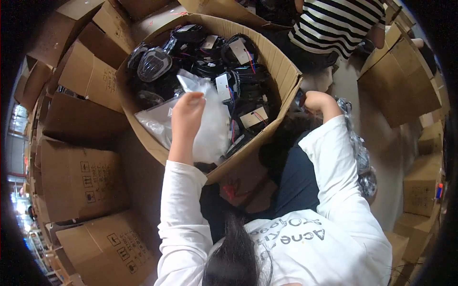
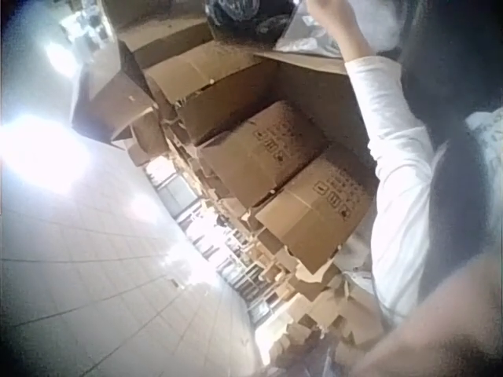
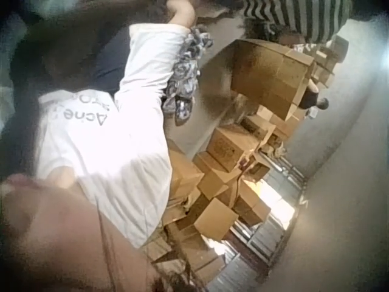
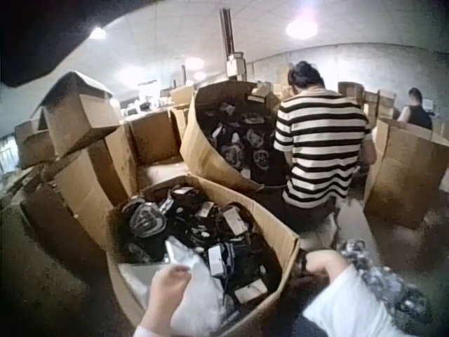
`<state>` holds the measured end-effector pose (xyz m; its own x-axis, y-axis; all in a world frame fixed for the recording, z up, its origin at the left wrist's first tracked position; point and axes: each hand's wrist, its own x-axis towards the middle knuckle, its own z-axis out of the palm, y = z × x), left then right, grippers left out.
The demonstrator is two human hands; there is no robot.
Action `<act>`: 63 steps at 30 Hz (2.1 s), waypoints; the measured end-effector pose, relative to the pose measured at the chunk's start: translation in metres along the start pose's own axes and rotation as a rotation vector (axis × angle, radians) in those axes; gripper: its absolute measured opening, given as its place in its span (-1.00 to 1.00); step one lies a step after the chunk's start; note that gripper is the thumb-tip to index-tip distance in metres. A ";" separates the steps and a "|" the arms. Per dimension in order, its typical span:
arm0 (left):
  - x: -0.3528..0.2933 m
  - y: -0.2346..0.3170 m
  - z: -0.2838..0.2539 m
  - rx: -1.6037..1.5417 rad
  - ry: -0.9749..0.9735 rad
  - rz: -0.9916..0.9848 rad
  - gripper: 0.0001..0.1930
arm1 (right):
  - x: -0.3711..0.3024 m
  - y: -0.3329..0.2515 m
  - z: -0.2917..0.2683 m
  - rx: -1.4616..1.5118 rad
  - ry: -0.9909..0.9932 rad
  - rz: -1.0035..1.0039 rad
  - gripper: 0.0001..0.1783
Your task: The person packs various plastic components by hand, placing them into individual plastic bags, then putting the bagged components into a large cardboard box.
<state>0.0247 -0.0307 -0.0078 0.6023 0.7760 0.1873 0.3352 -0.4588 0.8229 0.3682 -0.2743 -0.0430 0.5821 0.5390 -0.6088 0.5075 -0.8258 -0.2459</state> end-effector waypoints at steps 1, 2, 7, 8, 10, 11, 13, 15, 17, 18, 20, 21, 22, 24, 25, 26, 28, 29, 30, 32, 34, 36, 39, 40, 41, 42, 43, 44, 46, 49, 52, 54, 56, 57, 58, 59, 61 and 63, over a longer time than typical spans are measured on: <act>0.003 0.000 -0.001 -0.154 0.032 0.048 -0.77 | 0.004 -0.001 0.002 0.004 -0.013 0.002 -0.63; 0.001 -0.001 -0.004 -0.428 -0.033 -0.053 -0.70 | 0.008 0.000 0.003 0.009 -0.025 0.006 -0.64; 0.001 0.018 -0.005 -0.798 0.061 -0.111 -0.59 | -0.001 -0.018 0.005 -0.032 0.241 -0.100 -0.62; 0.000 0.019 -0.006 -0.877 0.077 -0.122 -0.58 | -0.013 -0.029 0.004 -0.036 0.429 -0.183 -0.63; -0.005 0.019 -0.014 -0.946 0.110 -0.134 -0.56 | -0.066 -0.078 -0.011 -0.017 0.457 -0.170 -0.63; -0.006 0.020 -0.016 -0.978 0.088 -0.136 -0.54 | -0.085 -0.098 -0.011 0.003 0.493 -0.140 -0.64; -0.006 0.021 -0.014 -1.018 0.052 -0.137 -0.52 | -0.094 -0.116 0.005 0.148 0.394 -0.424 -0.67; -0.005 0.020 -0.011 -1.198 -0.023 -0.087 -0.51 | -0.088 -0.130 0.032 0.437 0.088 -0.718 -0.60; -0.008 0.021 -0.015 -1.237 0.030 -0.109 -0.50 | -0.108 -0.151 0.044 0.324 0.013 -0.842 -0.52; -0.008 0.025 -0.015 -1.282 0.072 -0.128 -0.49 | -0.102 -0.155 0.050 0.325 0.015 -0.840 -0.52; -0.009 0.033 -0.014 -1.303 0.020 -0.139 -0.48 | -0.081 -0.156 0.062 0.416 0.147 -1.118 -0.46; -0.011 0.034 -0.017 -1.317 -0.019 -0.147 -0.46 | -0.078 -0.158 0.058 0.413 0.144 -1.123 -0.46; -0.010 0.024 -0.018 -1.258 -0.061 -0.104 -0.43 | -0.075 -0.157 0.052 0.626 -0.006 -1.074 -0.48; -0.010 0.018 -0.020 -1.239 -0.014 -0.046 -0.38 | -0.070 -0.157 0.041 1.098 -0.287 -1.077 -0.49; -0.010 0.016 -0.022 -1.219 0.026 0.010 -0.34 | -0.070 -0.157 0.037 1.169 -0.219 -1.208 -0.56; -0.012 0.013 -0.024 -1.202 -0.005 0.034 -0.24 | -0.074 -0.153 0.036 1.531 -0.575 -1.190 -0.58; -0.020 0.024 -0.023 -1.155 -0.005 0.046 -0.20 | -0.094 -0.159 0.025 1.875 -0.953 -1.111 -0.59; -0.023 0.027 -0.022 -1.106 -0.008 0.058 -0.16 | -0.088 -0.159 0.026 1.780 -0.847 -1.060 -0.54; -0.024 0.027 -0.022 -1.118 -0.035 0.059 -0.05 | -0.083 -0.158 0.027 1.682 -0.741 -1.013 -0.47; -0.025 0.034 -0.014 -1.116 -0.015 -0.007 -0.02 | -0.061 -0.155 0.048 1.077 -0.384 -0.902 -0.37; -0.027 0.033 -0.014 -1.116 0.030 -0.078 0.06 | -0.068 -0.171 0.066 0.646 -0.126 -0.963 -0.33; -0.029 0.029 -0.013 -1.127 -0.013 -0.099 0.06 | -0.087 -0.191 0.084 0.630 0.054 -0.932 -0.43; -0.030 0.032 -0.009 -1.132 -0.080 -0.115 0.06 | -0.066 -0.200 0.086 0.927 0.022 -0.796 -0.56; -0.030 0.036 -0.009 -1.066 -0.058 -0.139 0.04 | -0.061 -0.199 0.084 0.982 0.051 -0.754 -0.65; -0.030 0.038 -0.008 -1.000 -0.036 -0.162 0.01 | -0.057 -0.196 0.081 1.057 0.002 -0.661 -0.66; -0.031 0.037 -0.009 -1.001 -0.036 -0.160 0.01 | -0.052 -0.193 0.078 1.050 -0.040 -0.607 -0.60; -0.031 0.035 -0.010 -1.036 -0.064 -0.142 0.00 | -0.048 -0.191 0.075 1.042 -0.081 -0.554 -0.53; -0.031 0.034 -0.010 -1.071 -0.092 -0.124 0.00 | -0.045 -0.191 0.075 1.042 -0.079 -0.555 -0.53; -0.032 0.040 -0.012 -1.125 -0.098 -0.063 -0.03 | -0.040 -0.190 0.077 0.811 -0.298 -0.460 -0.19; -0.031 0.038 -0.021 -1.277 -0.112 0.002 -0.09 | -0.049 -0.199 0.094 0.684 -0.405 -0.602 0.07; -0.034 0.036 -0.028 -1.579 -0.121 0.021 -0.51 | -0.058 -0.203 0.097 0.596 -0.495 -0.601 0.15; -0.033 0.037 -0.032 -1.631 -0.124 0.027 -0.52 | -0.061 -0.203 0.095 0.577 -0.475 -0.555 0.11; -0.032 0.038 -0.035 -1.728 -0.128 0.025 -0.56 | -0.047 -0.204 0.092 0.551 -0.441 -0.467 0.07; -0.031 0.033 -0.039 -1.725 -0.124 0.027 -0.56 | -0.046 -0.209 0.089 0.520 -0.414 -0.386 0.04; -0.030 0.027 -0.043 -1.781 -0.141 0.017 -0.54 | -0.054 -0.208 0.081 0.628 -0.331 -0.383 -0.12; -0.029 0.021 -0.045 -1.838 -0.158 0.006 -0.53 | -0.050 -0.209 0.085 0.626 -0.334 -0.386 -0.12; -0.028 0.024 -0.044 -1.839 -0.162 0.005 -0.50 | -0.043 -0.206 0.089 1.203 -0.016 -0.529 -0.41; -0.029 0.030 -0.041 -1.842 -0.163 0.001 -0.46 | -0.035 -0.195 0.078 1.189 -0.015 -0.537 -0.60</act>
<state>-0.0124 -0.0489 0.0337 0.6948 0.6803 0.2332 -0.7158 0.6226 0.3162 0.1996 -0.1444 -0.0325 0.4727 0.8499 -0.2330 -0.2006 -0.1537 -0.9675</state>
